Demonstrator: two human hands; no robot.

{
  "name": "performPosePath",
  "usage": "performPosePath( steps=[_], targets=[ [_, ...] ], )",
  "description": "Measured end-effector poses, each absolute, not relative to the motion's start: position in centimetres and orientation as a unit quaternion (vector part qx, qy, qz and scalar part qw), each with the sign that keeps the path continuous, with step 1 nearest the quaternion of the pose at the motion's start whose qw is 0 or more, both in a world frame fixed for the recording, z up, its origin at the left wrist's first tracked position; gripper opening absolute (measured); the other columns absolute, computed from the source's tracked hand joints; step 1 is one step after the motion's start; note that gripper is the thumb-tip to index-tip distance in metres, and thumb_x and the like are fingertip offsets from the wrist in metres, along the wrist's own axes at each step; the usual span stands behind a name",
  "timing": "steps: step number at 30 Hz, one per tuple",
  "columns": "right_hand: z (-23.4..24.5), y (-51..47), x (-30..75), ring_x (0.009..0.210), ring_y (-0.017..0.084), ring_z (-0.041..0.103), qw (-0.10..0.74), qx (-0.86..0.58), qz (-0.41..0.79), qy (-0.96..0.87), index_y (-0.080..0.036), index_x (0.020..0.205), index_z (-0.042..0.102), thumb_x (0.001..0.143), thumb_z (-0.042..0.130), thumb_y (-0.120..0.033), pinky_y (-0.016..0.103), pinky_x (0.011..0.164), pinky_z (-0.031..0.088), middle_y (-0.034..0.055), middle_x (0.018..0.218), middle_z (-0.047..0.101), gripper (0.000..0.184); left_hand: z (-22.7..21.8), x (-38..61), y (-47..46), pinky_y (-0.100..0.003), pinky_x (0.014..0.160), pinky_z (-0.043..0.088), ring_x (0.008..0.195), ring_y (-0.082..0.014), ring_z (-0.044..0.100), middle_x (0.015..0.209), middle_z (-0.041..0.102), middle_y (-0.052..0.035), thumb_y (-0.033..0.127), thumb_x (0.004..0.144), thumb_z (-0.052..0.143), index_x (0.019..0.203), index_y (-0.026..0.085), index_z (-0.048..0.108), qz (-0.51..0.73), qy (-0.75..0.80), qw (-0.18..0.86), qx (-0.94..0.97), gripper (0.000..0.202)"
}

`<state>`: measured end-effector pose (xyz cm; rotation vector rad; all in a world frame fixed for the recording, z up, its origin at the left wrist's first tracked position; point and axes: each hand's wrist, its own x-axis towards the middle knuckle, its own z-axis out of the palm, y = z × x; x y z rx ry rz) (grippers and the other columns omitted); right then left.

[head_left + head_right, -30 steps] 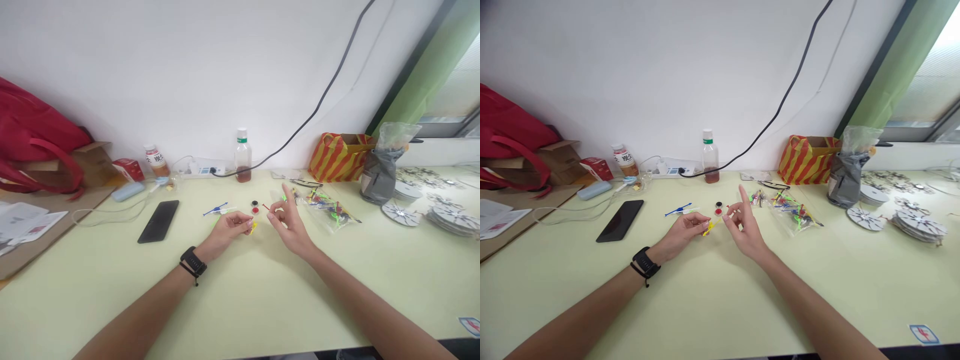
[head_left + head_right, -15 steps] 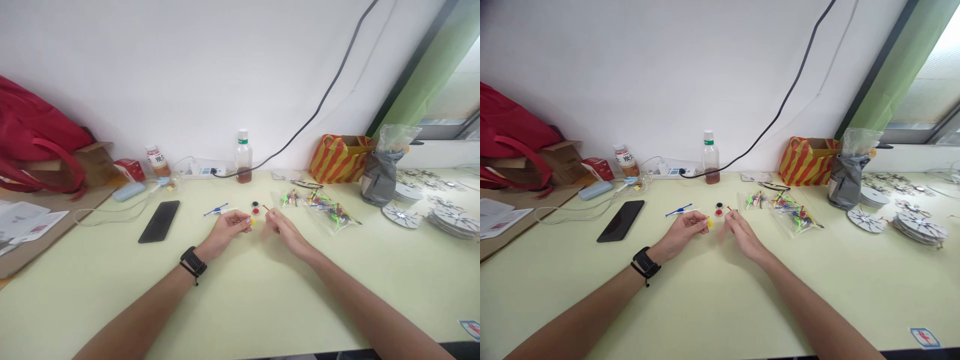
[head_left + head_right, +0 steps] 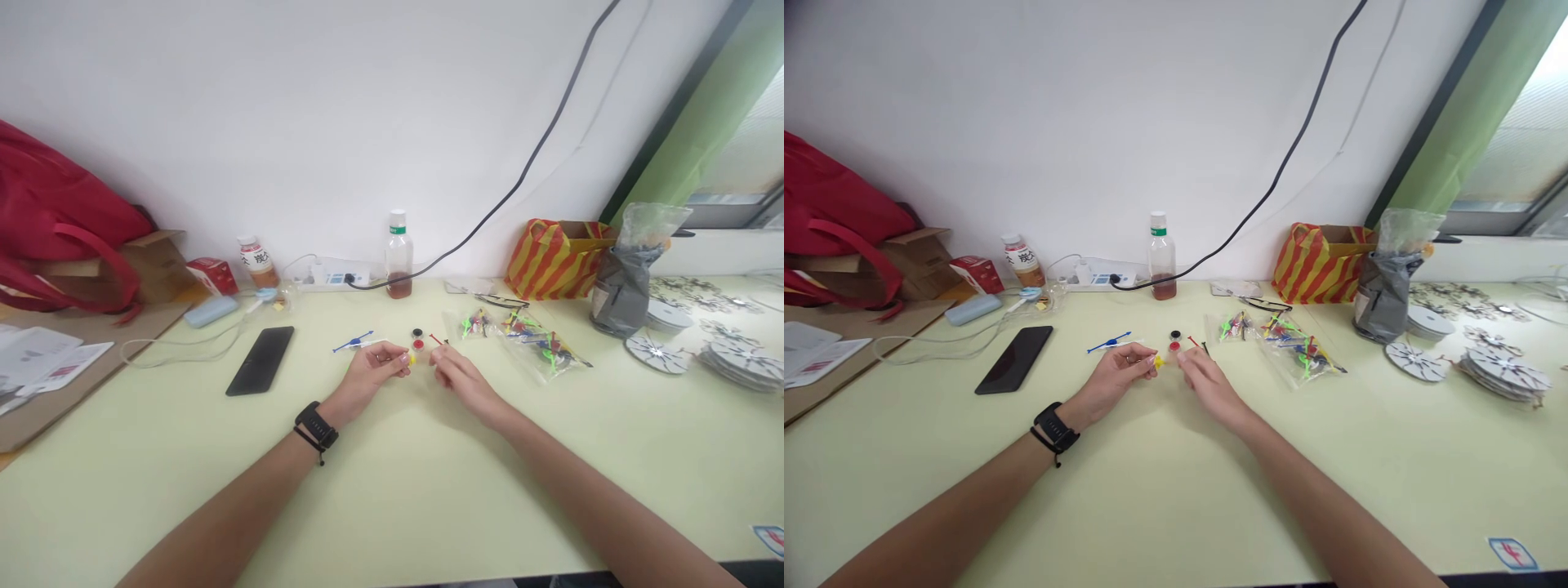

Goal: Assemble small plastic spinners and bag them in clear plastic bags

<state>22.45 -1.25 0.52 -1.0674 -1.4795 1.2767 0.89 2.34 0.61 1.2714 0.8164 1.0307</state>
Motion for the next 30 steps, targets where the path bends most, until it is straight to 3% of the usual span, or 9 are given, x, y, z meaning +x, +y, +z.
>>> performPosePath(
  steps=[2,4,9,12,18,25,30],
  targets=[
    [0.7,-1.1,22.5,0.066,0.016,0.047,0.418,-0.411,0.553,-0.592,-0.018,0.058,0.06,0.102,0.042,-0.066,0.031,0.064,0.042,0.0048,0.074,0.057,0.067,0.8,1.0,2.3,-0.03,0.08,0.055,0.076,-0.0146,0.068,0.087,0.075,-0.005,0.039,0.078,0.089,0.094,0.015,0.078,0.456,0.358,0.609,0.541,0.031],
    [0.9,-1.0,22.7,0.066,0.016,0.048,0.432,-0.398,0.561,-0.584,-0.019,0.048,0.049,0.101,0.041,-0.066,0.032,0.065,0.04,0.0053,0.072,0.055,0.072,0.9,1.0,2.3,-0.03,0.08,0.055,0.076,-0.0141,0.068,0.087,0.074,-0.0047,0.038,0.077,0.089,0.094,0.015,0.078,0.458,0.361,0.611,0.535,0.031],
    [0.9,-0.6,23.2,0.061,0.016,0.043,0.447,-0.439,0.517,-0.584,-0.021,0.064,0.058,0.099,0.047,-0.067,0.031,0.06,0.035,0.0003,0.064,0.048,0.059,0.6,0.8,2.5,-0.028,0.081,0.054,0.078,-0.0132,0.067,0.087,0.073,-0.0036,0.038,0.083,0.086,0.096,0.016,0.077,0.457,0.352,0.638,0.51,0.027],
    [0.4,-0.1,23.7,0.064,0.018,0.048,0.449,-0.48,0.418,-0.627,-0.021,0.073,0.061,0.1,0.05,-0.061,0.031,0.061,0.037,0.001,0.068,0.053,0.049,0.5,0.5,2.9,-0.026,0.083,0.055,0.082,-0.0126,0.069,0.092,0.074,-0.0049,0.039,0.085,0.084,0.098,0.015,0.077,0.474,0.333,0.67,0.465,0.028],
    [-1.4,1.3,25.3,0.099,0.029,0.058,0.42,-0.527,0.11,-0.731,-0.023,0.1,0.068,0.098,0.055,-0.035,0.044,0.089,0.046,0.0094,0.097,0.067,0.018,1.1,0.3,3.2,-0.021,0.081,0.057,0.088,-0.0127,0.072,0.1,0.077,-0.0086,0.034,0.087,0.082,0.1,0.014,0.075,0.511,0.325,0.7,0.378,0.024],
    [-2.3,1.5,26.0,0.111,0.032,0.054,0.349,-0.538,0.053,-0.765,-0.023,0.124,0.067,0.097,0.055,-0.027,0.048,0.098,0.046,0.0112,0.107,0.064,0.029,1.5,0.2,3.1,-0.018,0.082,0.059,0.087,-0.0112,0.073,0.105,0.078,-0.0103,0.026,0.093,0.077,0.106,0.013,0.074,0.515,0.316,0.718,0.344,0.018],
    [-2.7,1.5,26.1,0.117,0.034,0.051,0.303,-0.542,0.03,-0.783,-0.024,0.119,0.07,0.098,0.053,-0.026,0.051,0.099,0.046,0.0134,0.113,0.063,0.028,1.5,0.1,3.2,-0.02,0.089,0.058,0.094,-0.0118,0.074,0.109,0.078,-0.0102,0.023,0.091,0.078,0.117,0.016,0.071,0.52,0.323,0.711,0.345,0.028]
  ],
)
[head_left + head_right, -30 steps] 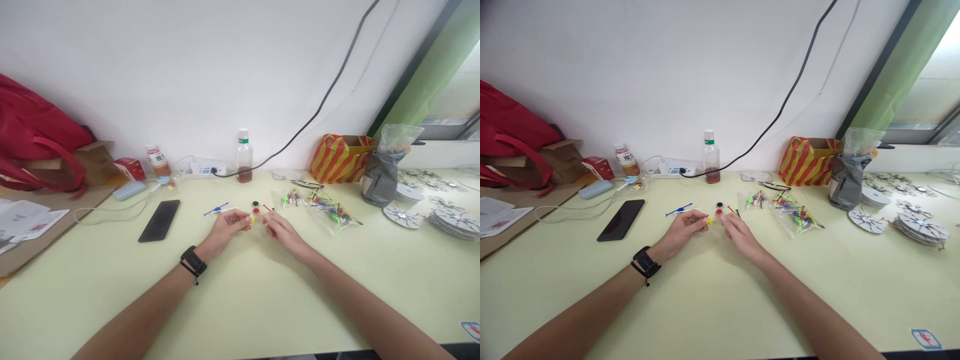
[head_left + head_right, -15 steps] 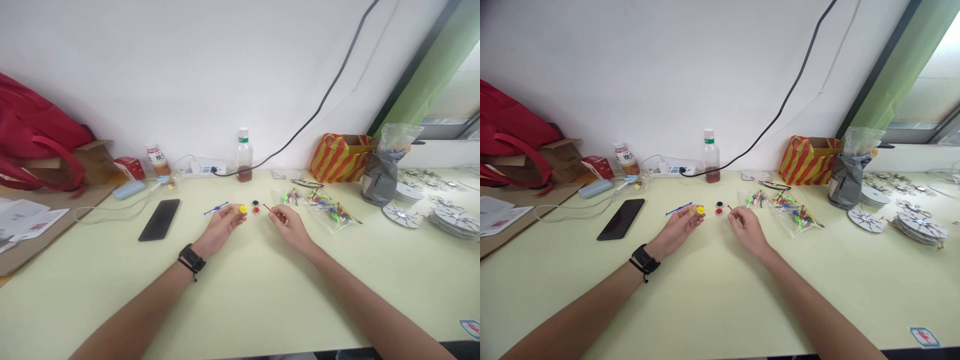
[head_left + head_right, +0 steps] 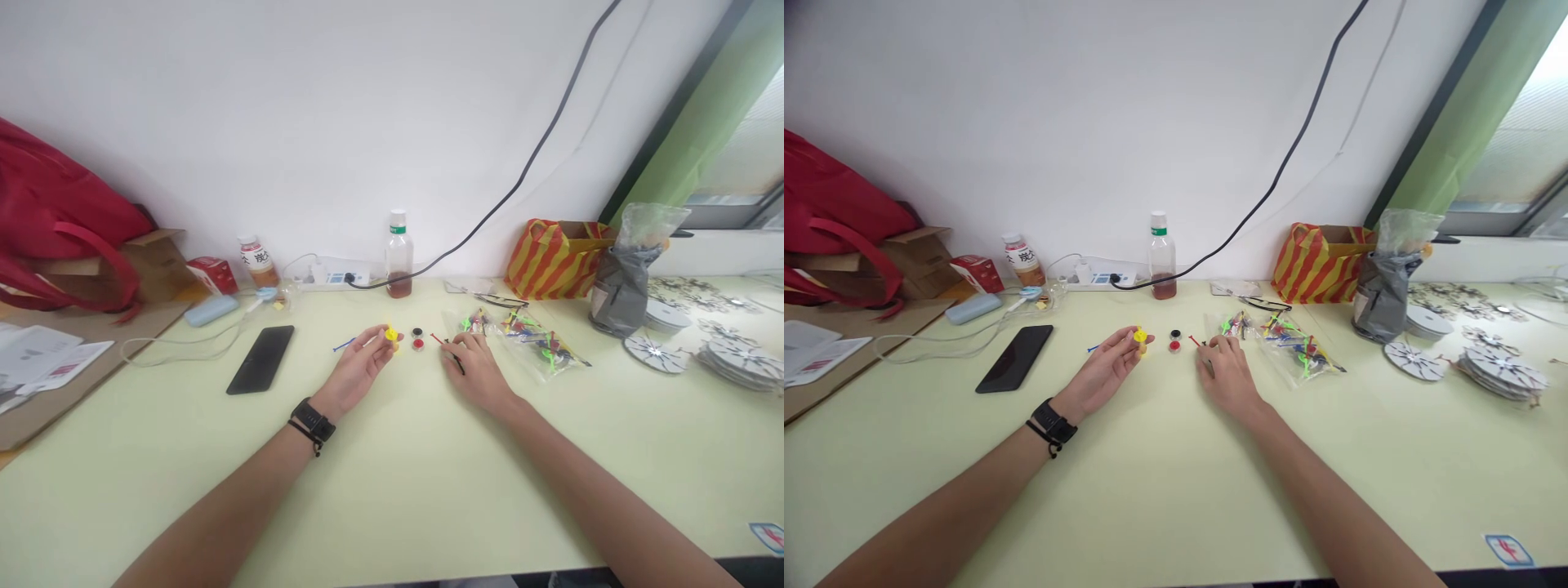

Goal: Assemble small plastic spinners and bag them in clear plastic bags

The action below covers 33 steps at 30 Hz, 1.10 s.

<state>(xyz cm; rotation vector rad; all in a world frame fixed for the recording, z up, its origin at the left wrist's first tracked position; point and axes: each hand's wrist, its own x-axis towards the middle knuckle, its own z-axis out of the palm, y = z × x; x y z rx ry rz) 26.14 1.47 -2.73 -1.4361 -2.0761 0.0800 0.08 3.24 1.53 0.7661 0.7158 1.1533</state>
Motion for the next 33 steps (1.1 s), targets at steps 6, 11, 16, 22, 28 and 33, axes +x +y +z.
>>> performPosePath(
  steps=[6,11,16,22,28,33],
  targets=[
    [-2.8,1.8,26.3,0.114,0.033,0.053,0.302,-0.55,0.022,-0.778,-0.023,0.115,0.07,0.098,0.052,-0.024,0.049,0.097,0.047,0.0131,0.111,0.064,0.025,1.2,0.0,3.4,-0.023,0.094,0.058,0.098,-0.0139,0.075,0.11,0.079,-0.0111,0.023,0.09,0.079,0.112,0.014,0.073,0.515,0.32,0.71,0.359,0.024],
    [-2.7,1.8,26.4,0.107,0.03,0.056,0.299,-0.554,0.042,-0.776,-0.022,0.099,0.069,0.099,0.049,-0.017,0.046,0.094,0.046,0.0112,0.105,0.067,0.021,1.2,0.0,3.2,-0.024,0.095,0.058,0.102,-0.0164,0.075,0.115,0.078,-0.0122,0.019,0.089,0.079,0.108,0.014,0.074,0.503,0.316,0.725,0.349,0.021],
    [-2.5,1.8,26.3,0.104,0.03,0.056,0.325,-0.548,0.048,-0.769,-0.023,0.094,0.065,0.096,0.05,-0.015,0.045,0.092,0.045,0.01,0.102,0.068,0.017,1.4,0.1,3.1,-0.026,0.096,0.057,0.103,-0.0188,0.075,0.114,0.078,-0.0127,0.018,0.088,0.078,0.102,0.013,0.075,0.492,0.319,0.733,0.345,0.015],
    [-1.9,1.5,25.9,0.1,0.029,0.058,0.386,-0.527,0.059,-0.755,-0.023,0.095,0.06,0.099,0.048,-0.018,0.043,0.093,0.045,0.0078,0.098,0.069,0.014,1.6,0.1,3.3,-0.03,0.094,0.058,0.099,-0.0227,0.076,0.107,0.079,-0.0142,0.043,0.095,0.07,0.101,0.011,0.077,0.469,0.309,0.757,0.333,0.033],
    [-1.9,1.5,25.8,0.099,0.028,0.059,0.394,-0.527,0.091,-0.747,-0.023,0.094,0.059,0.098,0.049,-0.018,0.04,0.089,0.045,0.0068,0.096,0.07,0.012,1.7,0.2,3.0,-0.032,0.089,0.057,0.094,-0.0237,0.075,0.104,0.078,-0.0138,0.057,0.088,0.074,0.101,0.011,0.076,0.456,0.328,0.743,0.364,0.048],
    [-1.9,1.6,25.6,0.096,0.027,0.06,0.409,-0.535,0.121,-0.729,-0.024,0.094,0.057,0.097,0.048,-0.021,0.039,0.084,0.045,0.0071,0.097,0.068,0.01,1.2,0.5,2.8,-0.026,0.08,0.052,0.081,-0.0137,0.068,0.095,0.074,-0.005,0.034,0.076,0.091,0.1,0.017,0.073,0.454,0.371,0.657,0.473,0.035]
  ],
)
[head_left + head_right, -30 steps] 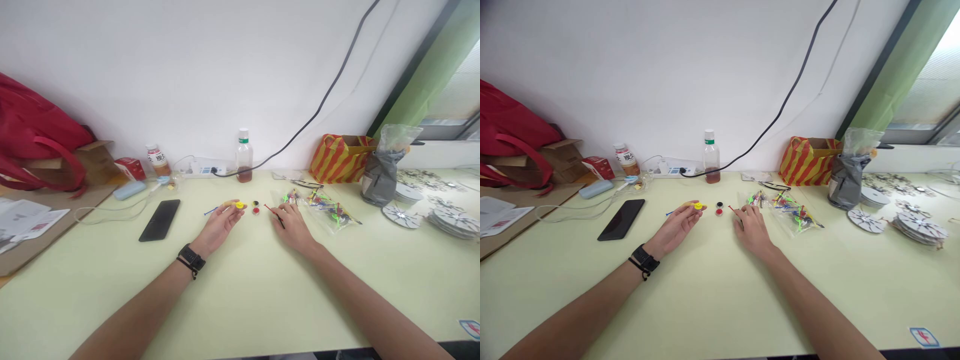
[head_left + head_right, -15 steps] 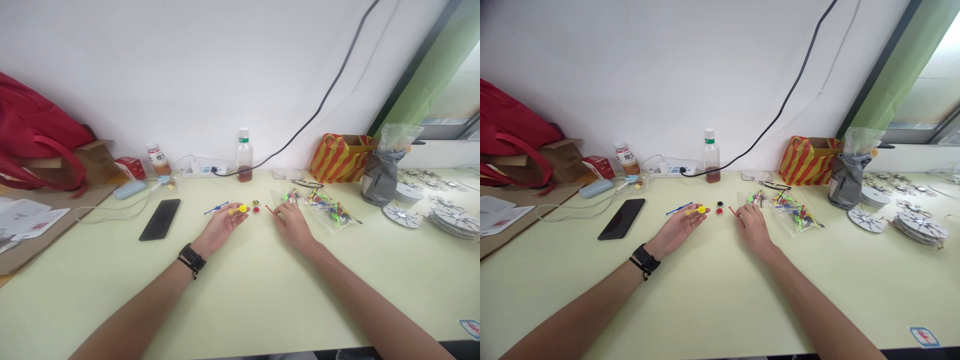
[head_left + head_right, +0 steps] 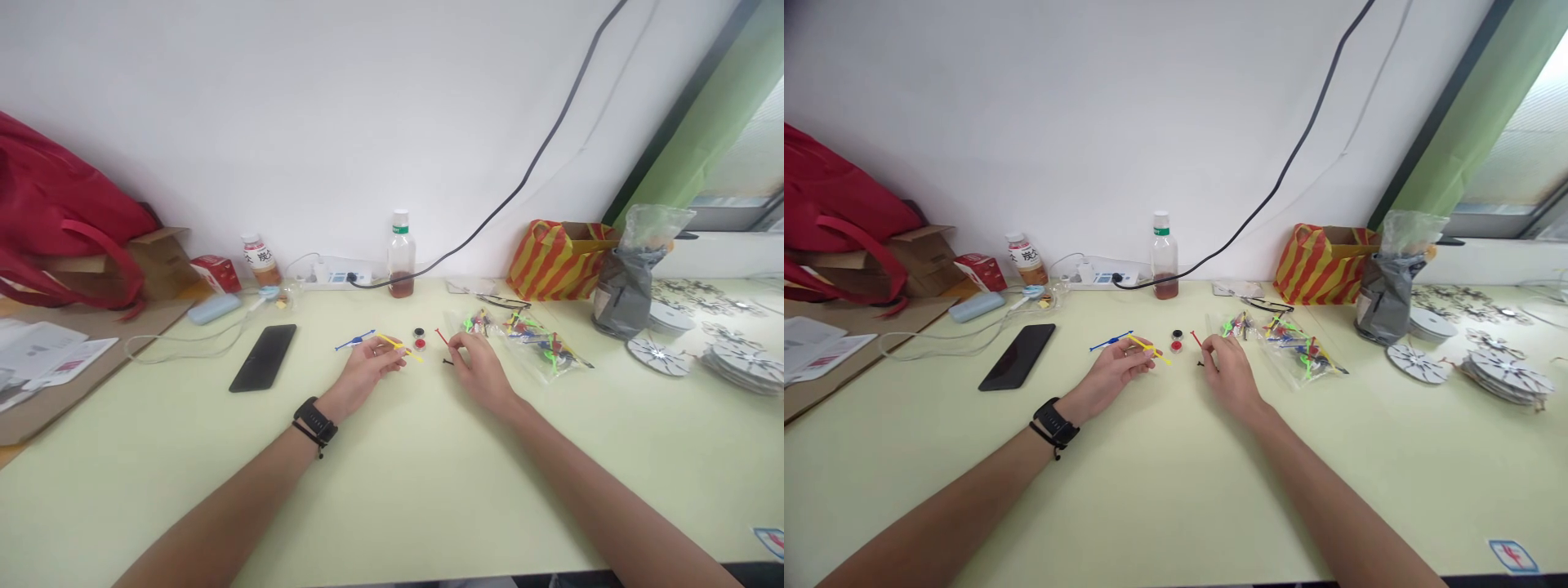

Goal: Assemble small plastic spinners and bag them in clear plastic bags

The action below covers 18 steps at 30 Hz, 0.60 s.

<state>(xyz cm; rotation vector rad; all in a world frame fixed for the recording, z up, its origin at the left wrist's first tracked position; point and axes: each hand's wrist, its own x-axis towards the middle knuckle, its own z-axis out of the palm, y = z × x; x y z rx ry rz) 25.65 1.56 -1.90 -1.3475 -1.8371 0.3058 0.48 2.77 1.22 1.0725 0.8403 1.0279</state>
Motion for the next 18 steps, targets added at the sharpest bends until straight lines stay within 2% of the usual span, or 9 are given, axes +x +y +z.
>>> performPosePath(
  steps=[5,9,12,14,16,18],
  targets=[
    [-1.1,1.1,25.1,0.083,0.022,0.058,0.46,-0.515,0.213,-0.692,-0.023,0.106,0.052,0.1,0.044,-0.027,0.035,0.076,0.045,0.005,0.095,0.061,0.01,1.1,0.9,2.4,-0.023,0.063,0.041,0.066,-0.0104,0.055,0.075,0.061,0.0004,0.051,0.089,0.075,0.096,0.018,0.069,0.415,0.392,0.607,0.553,0.034],
    [0.3,0.0,24.4,0.07,0.018,0.048,0.477,-0.479,0.279,-0.682,-0.023,0.111,0.054,0.102,0.046,-0.038,0.03,0.067,0.04,-0.0021,0.077,0.048,0.019,0.9,1.0,2.2,-0.023,0.056,0.033,0.057,-0.0091,0.045,0.064,0.05,0.0042,0.061,0.093,0.065,0.09,0.018,0.064,0.385,0.404,0.598,0.575,0.043],
    [1.2,-0.9,23.8,0.056,0.014,0.034,0.463,-0.462,0.333,-0.679,-0.022,0.115,0.06,0.1,0.054,-0.048,0.028,0.055,0.029,-0.0076,0.062,0.033,0.03,0.7,1.1,2.0,-0.024,0.055,0.035,0.056,-0.0107,0.048,0.064,0.055,0.0009,0.066,0.095,0.058,0.082,0.017,0.063,0.371,0.407,0.583,0.597,0.051],
    [1.4,-1.3,23.4,0.053,0.014,0.028,0.449,-0.454,0.377,-0.671,-0.022,0.122,0.062,0.102,0.049,-0.052,0.029,0.052,0.023,-0.0082,0.06,0.029,0.038,0.6,1.2,2.0,-0.025,0.055,0.036,0.058,-0.0118,0.051,0.067,0.06,-0.0021,0.066,0.094,0.058,0.08,0.016,0.065,0.368,0.416,0.579,0.597,0.053],
    [1.4,-1.7,22.9,0.054,0.014,0.028,0.443,-0.439,0.421,-0.658,-0.022,0.134,0.059,0.104,0.042,-0.054,0.029,0.052,0.024,-0.0075,0.061,0.029,0.047,0.5,1.3,1.9,-0.024,0.055,0.036,0.057,-0.0114,0.051,0.067,0.059,-0.0014,0.065,0.093,0.061,0.084,0.016,0.068,0.381,0.421,0.582,0.582,0.05],
    [1.2,-2.1,22.3,0.058,0.015,0.032,0.443,-0.425,0.456,-0.644,-0.022,0.146,0.051,0.104,0.043,-0.054,0.028,0.054,0.028,-0.0067,0.063,0.032,0.053,0.5,1.4,2.0,-0.023,0.056,0.036,0.057,-0.0103,0.049,0.066,0.056,0.0013,0.061,0.092,0.065,0.091,0.017,0.069,0.41,0.412,0.59,0.56,0.045]
  ],
)
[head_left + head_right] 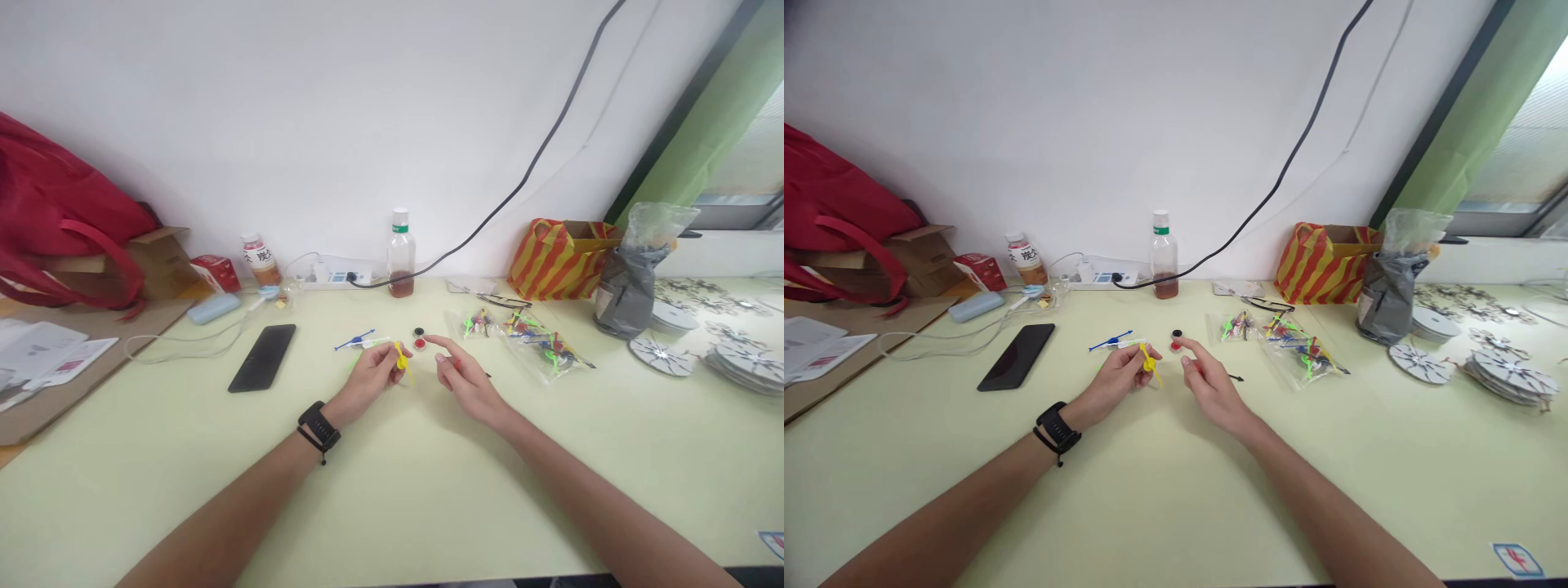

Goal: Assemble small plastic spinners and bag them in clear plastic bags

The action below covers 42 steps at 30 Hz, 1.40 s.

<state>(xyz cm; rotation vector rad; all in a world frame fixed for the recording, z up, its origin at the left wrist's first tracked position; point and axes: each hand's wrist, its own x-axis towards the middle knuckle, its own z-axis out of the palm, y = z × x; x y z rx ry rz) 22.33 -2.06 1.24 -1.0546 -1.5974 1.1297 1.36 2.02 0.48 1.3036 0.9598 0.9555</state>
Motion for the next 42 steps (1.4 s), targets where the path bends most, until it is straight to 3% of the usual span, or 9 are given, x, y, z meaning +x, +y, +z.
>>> performPosePath(
  steps=[9,11,13,14,15,16,18,33,42],
  targets=[
    [1.1,-3.2,20.5,0.062,0.014,0.036,0.468,-0.417,0.544,-0.557,-0.029,0.167,0.012,0.093,0.069,-0.048,0.027,0.06,0.033,-0.0079,0.071,0.043,0.095,0.1,1.4,2.7,-0.024,0.071,0.047,0.071,-0.0098,0.059,0.087,0.063,-0.0006,0.032,0.085,0.079,0.092,0.018,0.069,0.502,0.349,0.634,0.474,0.019],
    [1.1,-3.1,20.5,0.062,0.013,0.037,0.484,-0.425,0.539,-0.543,-0.033,0.163,0.024,0.089,0.074,-0.049,0.027,0.06,0.033,-0.0064,0.078,0.05,0.091,0.0,1.4,2.6,-0.025,0.072,0.047,0.072,-0.0106,0.059,0.086,0.064,-0.0009,0.03,0.085,0.08,0.091,0.018,0.069,0.498,0.347,0.629,0.486,0.018],
    [1.1,-3.0,20.7,0.061,0.012,0.036,0.479,-0.432,0.53,-0.551,-0.028,0.138,0.059,0.086,0.076,-0.051,0.027,0.059,0.031,-0.0051,0.076,0.051,0.059,-0.1,1.3,2.6,-0.025,0.071,0.046,0.072,-0.0109,0.059,0.083,0.064,-0.0007,0.033,0.087,0.079,0.09,0.018,0.069,0.488,0.351,0.618,0.507,0.018],
    [1.1,-2.9,20.8,0.059,0.011,0.034,0.463,-0.433,0.531,-0.562,-0.023,0.111,0.07,0.087,0.075,-0.053,0.028,0.059,0.029,-0.0051,0.07,0.047,0.039,-0.1,1.3,2.5,-0.025,0.071,0.046,0.072,-0.011,0.058,0.081,0.064,-0.0005,0.035,0.088,0.078,0.089,0.018,0.068,0.482,0.355,0.612,0.517,0.019],
    [1.1,-2.9,20.9,0.056,0.011,0.03,0.442,-0.432,0.537,-0.575,-0.02,0.082,0.069,0.088,0.072,-0.055,0.029,0.057,0.026,-0.0057,0.062,0.04,0.036,-0.2,1.3,2.5,-0.025,0.071,0.046,0.071,-0.0111,0.058,0.08,0.064,-0.0003,0.037,0.09,0.076,0.089,0.018,0.068,0.478,0.359,0.607,0.524,0.021],
    [1.2,-2.8,21.0,0.054,0.011,0.024,0.421,-0.427,0.546,-0.585,-0.02,0.061,0.056,0.09,0.069,-0.057,0.03,0.056,0.022,-0.0063,0.057,0.032,0.049,-0.2,1.2,2.5,-0.025,0.071,0.045,0.071,-0.0111,0.057,0.078,0.063,-0.0002,0.04,0.091,0.075,0.088,0.018,0.067,0.475,0.362,0.603,0.528,0.023],
    [1.2,-2.7,21.3,0.054,0.01,0.018,0.402,-0.413,0.555,-0.6,-0.021,0.048,0.034,0.094,0.062,-0.06,0.033,0.056,0.017,-0.0067,0.053,0.021,0.065,-0.3,1.2,2.5,-0.025,0.071,0.045,0.071,-0.0111,0.057,0.079,0.063,-0.0003,0.042,0.092,0.074,0.088,0.018,0.067,0.474,0.364,0.602,0.529,0.025],
    [0.8,-1.2,21.8,0.061,0.012,0.034,0.48,-0.437,0.566,-0.508,-0.019,0.097,0.068,0.089,0.062,-0.06,0.027,0.052,0.025,-0.0006,0.079,0.044,0.043,0.4,0.8,2.9,-0.023,0.077,0.053,0.078,-0.0104,0.065,0.094,0.073,-0.0066,0.037,0.084,0.084,0.099,0.015,0.071,0.494,0.341,0.703,0.38,0.029],
    [-0.9,-0.3,22.3,0.064,0.013,0.04,0.49,-0.453,0.517,-0.536,-0.021,0.114,0.062,0.096,0.056,-0.054,0.027,0.058,0.032,-0.0015,0.081,0.049,0.038,0.7,0.5,3.3,-0.02,0.075,0.056,0.084,-0.0117,0.07,0.102,0.075,-0.0103,0.025,0.09,0.078,0.098,0.015,0.071,0.519,0.341,0.712,0.328,0.015]
  ],
)
